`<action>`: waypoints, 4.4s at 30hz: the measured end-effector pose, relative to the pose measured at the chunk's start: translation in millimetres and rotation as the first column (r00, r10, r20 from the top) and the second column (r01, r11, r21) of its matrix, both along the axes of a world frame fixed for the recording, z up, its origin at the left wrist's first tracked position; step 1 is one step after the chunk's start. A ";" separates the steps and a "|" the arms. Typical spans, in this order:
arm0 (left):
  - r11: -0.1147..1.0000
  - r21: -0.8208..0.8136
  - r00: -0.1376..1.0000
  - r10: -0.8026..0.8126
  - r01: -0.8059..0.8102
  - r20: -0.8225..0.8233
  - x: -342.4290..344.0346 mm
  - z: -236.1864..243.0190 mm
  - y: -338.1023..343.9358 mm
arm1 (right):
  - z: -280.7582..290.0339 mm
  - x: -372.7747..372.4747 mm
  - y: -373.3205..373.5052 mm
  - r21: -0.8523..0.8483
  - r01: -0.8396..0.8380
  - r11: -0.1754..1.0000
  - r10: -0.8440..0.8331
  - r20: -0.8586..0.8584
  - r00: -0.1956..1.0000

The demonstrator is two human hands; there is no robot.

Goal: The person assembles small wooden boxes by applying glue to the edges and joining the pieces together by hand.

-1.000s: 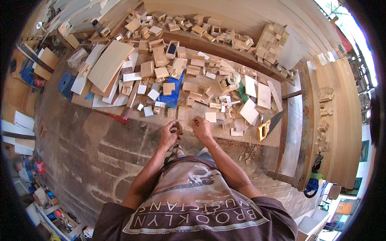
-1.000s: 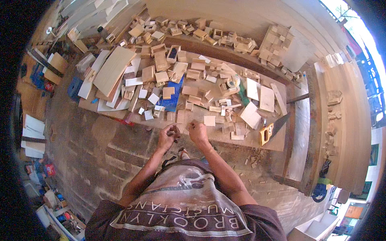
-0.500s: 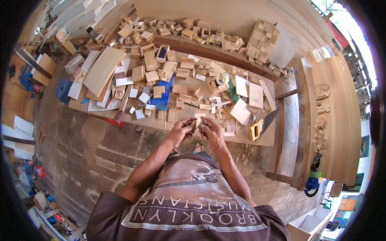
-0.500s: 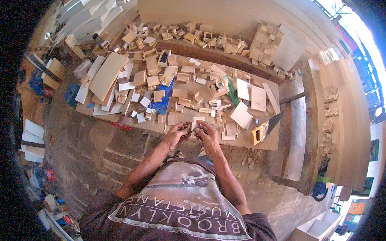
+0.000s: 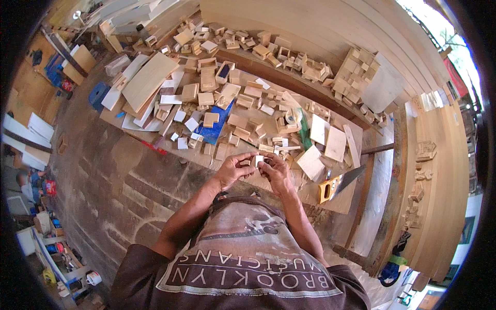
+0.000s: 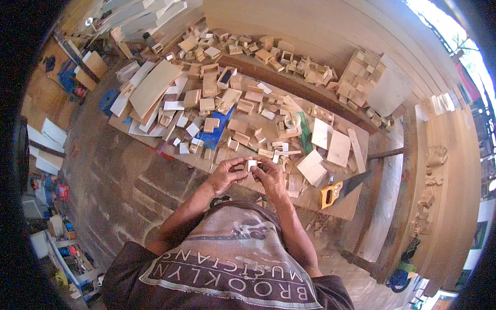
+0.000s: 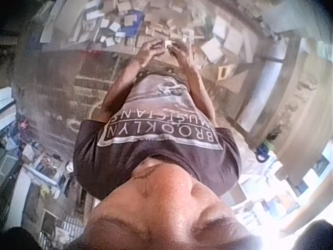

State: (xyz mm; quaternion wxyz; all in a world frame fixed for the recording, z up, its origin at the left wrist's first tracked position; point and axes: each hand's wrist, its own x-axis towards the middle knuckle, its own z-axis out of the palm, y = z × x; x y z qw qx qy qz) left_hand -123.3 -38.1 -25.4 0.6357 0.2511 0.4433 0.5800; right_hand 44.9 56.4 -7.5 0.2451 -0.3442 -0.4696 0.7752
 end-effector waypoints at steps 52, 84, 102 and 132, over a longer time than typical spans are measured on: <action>0.967 0.166 0.622 0.010 0.193 -0.783 -22.9 -2.4 150.2 | -4.4 16.0 108.4 -0.030 0.522 0.853 -0.522 0.006 0.853; 0.914 0.196 0.320 0.079 0.354 -0.944 23.0 -67.9 209.1 | -62.3 -18.0 245.3 0.717 -0.615 0.329 -0.387 0.696 0.604; 0.899 0.186 0.188 0.119 0.397 -0.975 2.8 -34.9 227.0 | -50.2 -1.5 218.1 0.851 -0.202 0.484 -0.608 0.493 0.622; 0.902 0.130 0.143 0.077 0.411 -0.987 -0.6 -68.0 219.8 | -70.0 -22.2 220.3 0.858 -0.110 0.503 -0.667 0.465 0.582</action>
